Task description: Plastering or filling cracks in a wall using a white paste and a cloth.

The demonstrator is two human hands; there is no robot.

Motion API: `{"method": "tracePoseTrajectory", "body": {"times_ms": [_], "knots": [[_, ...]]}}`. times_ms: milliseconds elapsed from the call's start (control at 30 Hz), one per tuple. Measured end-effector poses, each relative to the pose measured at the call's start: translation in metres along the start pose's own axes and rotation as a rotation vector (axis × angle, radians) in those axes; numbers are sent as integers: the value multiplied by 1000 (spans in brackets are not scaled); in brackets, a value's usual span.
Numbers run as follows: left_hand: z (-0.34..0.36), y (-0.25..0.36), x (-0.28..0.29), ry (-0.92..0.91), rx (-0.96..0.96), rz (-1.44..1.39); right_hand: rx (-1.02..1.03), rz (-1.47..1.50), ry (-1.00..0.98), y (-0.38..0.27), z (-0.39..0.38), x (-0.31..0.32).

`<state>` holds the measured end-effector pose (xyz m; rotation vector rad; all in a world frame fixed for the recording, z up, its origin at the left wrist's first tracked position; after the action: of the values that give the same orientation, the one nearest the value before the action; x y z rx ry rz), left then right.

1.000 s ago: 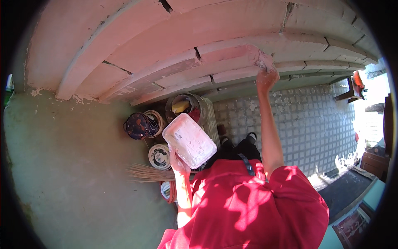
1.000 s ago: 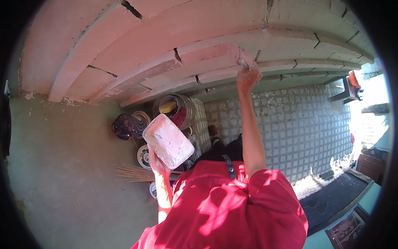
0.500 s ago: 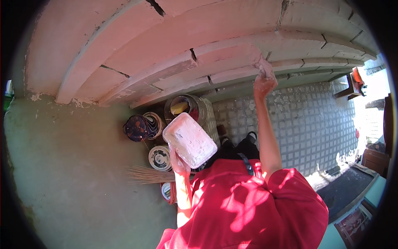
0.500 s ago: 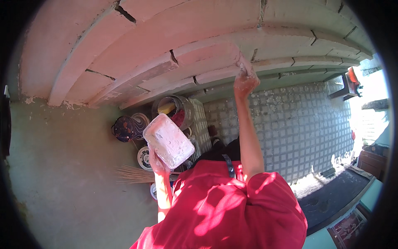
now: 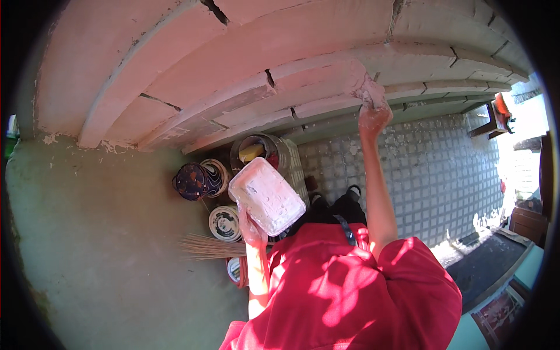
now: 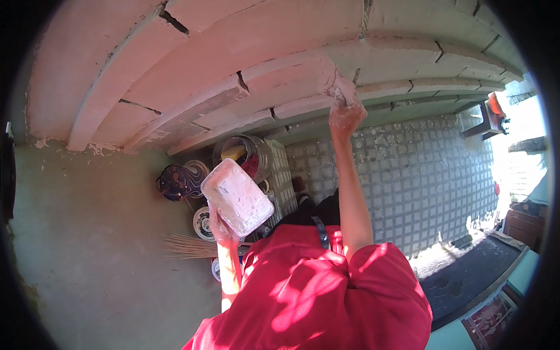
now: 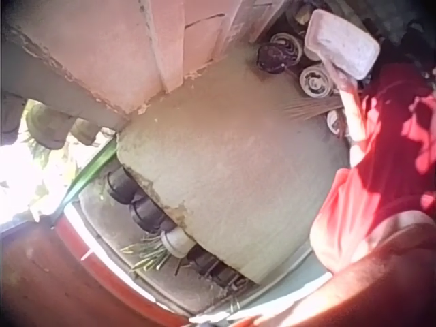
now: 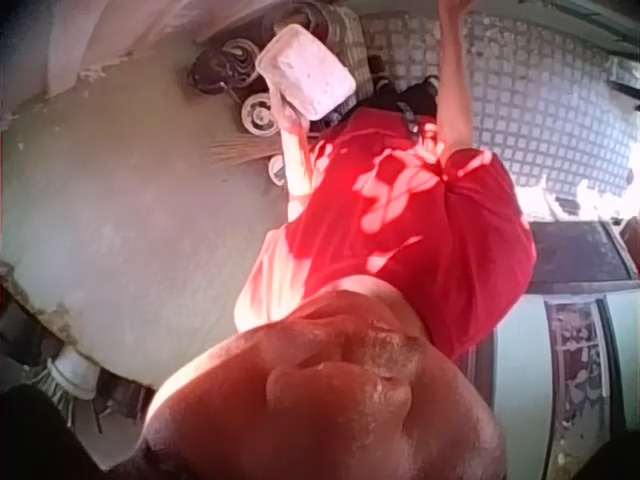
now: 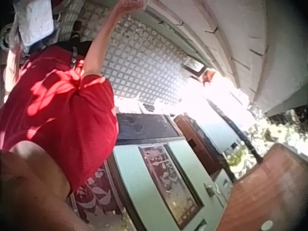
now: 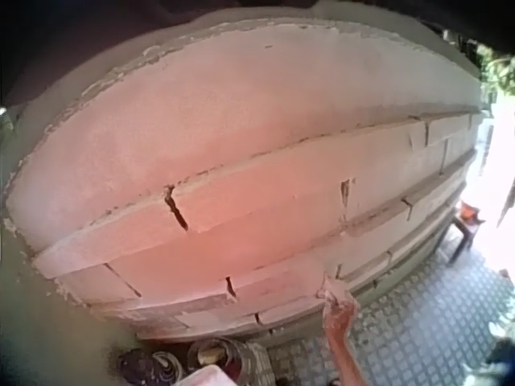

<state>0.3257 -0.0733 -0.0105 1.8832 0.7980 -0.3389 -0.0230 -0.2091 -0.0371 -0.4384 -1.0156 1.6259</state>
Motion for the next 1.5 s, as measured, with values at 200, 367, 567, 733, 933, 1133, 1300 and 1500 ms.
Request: {"method": "tracePoseTrajectory", "body": {"times_ms": [200,367,567,733,933,1133,1300,1500], "knots": [[1,-1,3,-48,-16,-31,-85,-10,-186,-41,47,27],[2,0,10,-16,7,-73,-18,-556,-518,-94,64,9],[2,-1,-3,-37,12,-52,395,-440,-806,-139,29,-30],[3,0,5,-51,17,-56,439,-389,-768,-144,14,-29],[0,9,16,0,23,-70,67,-94,-514,-62,-5,3],[4,12,34,-7,8,-35,-368,389,-79,-35,-43,-14],[3,22,39,-7,-44,-27,-73,25,38,-50,-53,-41],[2,23,54,165,-29,-23,-92,-31,-41,-81,-69,-83]]}}
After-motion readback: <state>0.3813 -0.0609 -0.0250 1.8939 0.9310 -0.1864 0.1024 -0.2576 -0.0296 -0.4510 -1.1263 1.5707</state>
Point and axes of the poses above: each hand's wrist, its own z-axis towards the middle knuckle, its own x-axis out of the back of the hand, y = z × x, the point moved 1 cm from there along z, towards the middle knuckle, and after that the axes turned 4 degrees about y, right-handed, at the moved point
